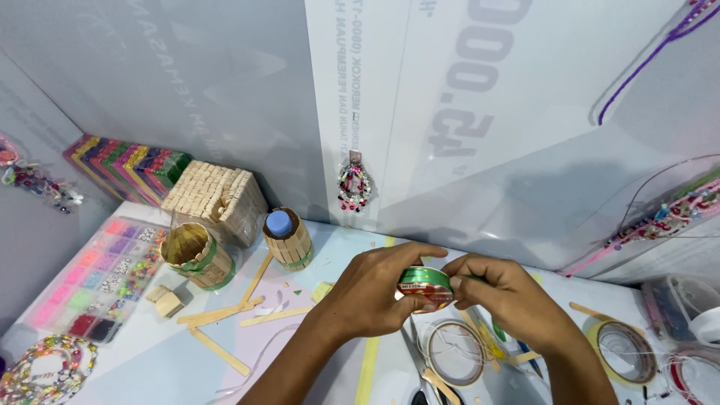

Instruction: A person is making a handicraft by wrapping green ribbon around popsicle sticks glued to a plastic bottle and using scissors to trim the ribbon.

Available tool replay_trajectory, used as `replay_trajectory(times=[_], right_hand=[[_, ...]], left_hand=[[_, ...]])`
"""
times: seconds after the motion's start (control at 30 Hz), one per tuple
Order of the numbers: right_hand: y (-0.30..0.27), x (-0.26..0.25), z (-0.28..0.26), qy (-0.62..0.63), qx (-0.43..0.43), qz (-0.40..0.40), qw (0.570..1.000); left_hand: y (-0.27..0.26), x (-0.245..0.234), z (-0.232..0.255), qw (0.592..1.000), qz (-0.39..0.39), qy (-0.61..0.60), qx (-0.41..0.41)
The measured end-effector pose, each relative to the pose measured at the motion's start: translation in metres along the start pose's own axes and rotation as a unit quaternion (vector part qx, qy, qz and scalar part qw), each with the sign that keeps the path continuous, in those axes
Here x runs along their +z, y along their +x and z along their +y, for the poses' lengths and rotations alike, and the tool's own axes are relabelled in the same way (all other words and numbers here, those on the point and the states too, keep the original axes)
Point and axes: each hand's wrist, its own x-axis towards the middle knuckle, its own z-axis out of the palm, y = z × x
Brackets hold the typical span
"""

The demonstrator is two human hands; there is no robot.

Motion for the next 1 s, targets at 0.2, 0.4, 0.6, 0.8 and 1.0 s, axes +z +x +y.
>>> replay_trajectory(times=[0.2, 0.4, 0.6, 0.8, 1.0], right_hand=[[-0.005, 0.007, -0.010, -0.038, 0.004, 0.015, 0.999], [-0.006, 0.006, -0.006, -0.036, -0.018, 0.024, 0.999], [-0.006, 0.005, -0.001, -0.032, -0.074, -0.007, 0.997], [-0.006, 0.014, 0.000, 0.018, -0.099, -0.029, 0.994], [-0.013, 0.024, -0.012, 0.086, -0.095, -0.019, 0.992]], left_hand=[[0.003, 0.000, 0.004, 0.991, -0.052, 0.016, -0.125], [-0.001, 0.012, -0.012, 0.999, 0.007, 0.045, -0.024], [-0.001, 0.016, -0.011, 0.999, -0.002, 0.047, 0.005], [0.000, 0.021, -0.008, 0.998, -0.040, 0.037, 0.023], [0.003, 0.015, 0.003, 0.997, -0.060, -0.057, -0.004]])
